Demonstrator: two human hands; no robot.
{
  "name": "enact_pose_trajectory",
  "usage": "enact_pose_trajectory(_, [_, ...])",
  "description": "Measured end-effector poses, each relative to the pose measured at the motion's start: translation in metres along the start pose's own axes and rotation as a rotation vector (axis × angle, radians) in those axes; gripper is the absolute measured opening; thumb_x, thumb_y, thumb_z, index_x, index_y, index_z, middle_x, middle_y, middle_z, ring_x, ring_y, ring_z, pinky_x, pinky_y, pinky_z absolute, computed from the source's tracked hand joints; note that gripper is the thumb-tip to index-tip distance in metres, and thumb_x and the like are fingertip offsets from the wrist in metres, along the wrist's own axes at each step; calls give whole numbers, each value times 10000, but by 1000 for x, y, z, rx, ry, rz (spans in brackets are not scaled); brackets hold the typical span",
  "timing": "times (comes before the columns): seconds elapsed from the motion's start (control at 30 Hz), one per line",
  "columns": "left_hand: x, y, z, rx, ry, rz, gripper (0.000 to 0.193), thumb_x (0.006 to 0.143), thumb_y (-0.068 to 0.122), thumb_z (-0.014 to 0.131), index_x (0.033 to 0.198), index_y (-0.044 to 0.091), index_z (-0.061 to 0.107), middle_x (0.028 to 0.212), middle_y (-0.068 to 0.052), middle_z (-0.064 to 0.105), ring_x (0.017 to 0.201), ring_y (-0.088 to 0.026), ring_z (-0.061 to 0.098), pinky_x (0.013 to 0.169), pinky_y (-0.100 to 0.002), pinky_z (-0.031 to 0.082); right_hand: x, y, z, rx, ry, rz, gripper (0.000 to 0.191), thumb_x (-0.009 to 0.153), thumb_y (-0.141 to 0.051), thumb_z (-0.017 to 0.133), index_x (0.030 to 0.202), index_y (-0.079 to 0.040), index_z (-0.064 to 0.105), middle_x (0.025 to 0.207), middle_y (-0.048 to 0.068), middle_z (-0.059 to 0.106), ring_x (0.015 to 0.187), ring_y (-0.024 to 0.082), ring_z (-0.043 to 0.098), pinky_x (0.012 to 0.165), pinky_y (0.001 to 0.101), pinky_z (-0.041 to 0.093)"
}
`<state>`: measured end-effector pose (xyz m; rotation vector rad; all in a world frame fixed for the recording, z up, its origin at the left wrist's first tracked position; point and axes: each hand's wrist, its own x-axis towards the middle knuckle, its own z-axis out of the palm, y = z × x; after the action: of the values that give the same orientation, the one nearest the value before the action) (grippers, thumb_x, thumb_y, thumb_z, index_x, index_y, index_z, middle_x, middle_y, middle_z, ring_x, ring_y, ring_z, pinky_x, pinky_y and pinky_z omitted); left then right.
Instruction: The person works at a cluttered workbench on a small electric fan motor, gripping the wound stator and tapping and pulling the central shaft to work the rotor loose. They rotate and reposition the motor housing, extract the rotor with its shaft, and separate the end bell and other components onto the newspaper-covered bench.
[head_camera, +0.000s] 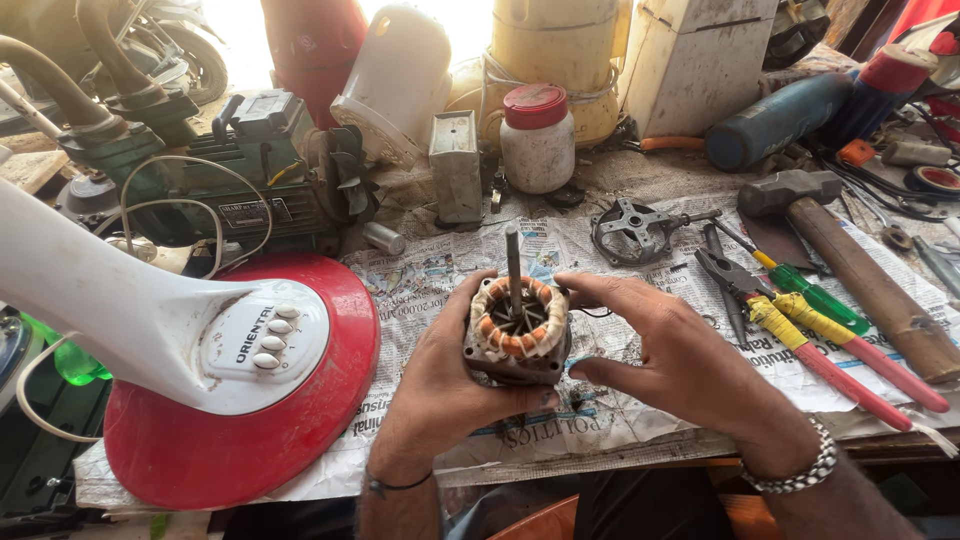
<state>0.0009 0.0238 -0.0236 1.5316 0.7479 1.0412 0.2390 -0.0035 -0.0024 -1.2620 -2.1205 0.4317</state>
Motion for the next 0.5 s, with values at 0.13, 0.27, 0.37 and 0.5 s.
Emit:
enact_pose_trajectory(0.13, [0,0,1,266,51,188,1200,475,253,1032,1472,-11,419,1300,-124,659,1246,-213,655,1061,-351,533,-1,-5,5,-13,49,-21,757,749,-258,844,1425,-71,556,1334,155,694,1252,285,652,1038,414,500])
enact_pose_trajectory(0.27, [0,-1,6,150,40,126,1123,504,285,1012,1457,8,487,1291,-116,682,1234,-215,686,1071,-342,565,-1,-10,-3,-88,81,-89,758,755,-309,845,1408,-45,564,1309,184,679,1233,323,639,1023,445,490])
enact_pose_trajectory(0.37, [-2,2,6,205,40,155,1069,510,288,1010,1427,3,541,1277,-123,679,1221,-232,692,1068,-351,563,2,-20,-14,-61,148,-148,634,810,-296,805,1363,-49,619,1291,167,707,1218,312,674,1016,440,522])
enact_pose_trajectory(0.5, [-1,6,10,110,46,179,1086,506,325,1003,1427,22,513,1284,-111,669,1223,-229,683,1071,-354,569,13,-38,-20,33,168,-150,450,883,-227,749,1304,-78,688,1164,87,796,1120,240,743,943,391,585])
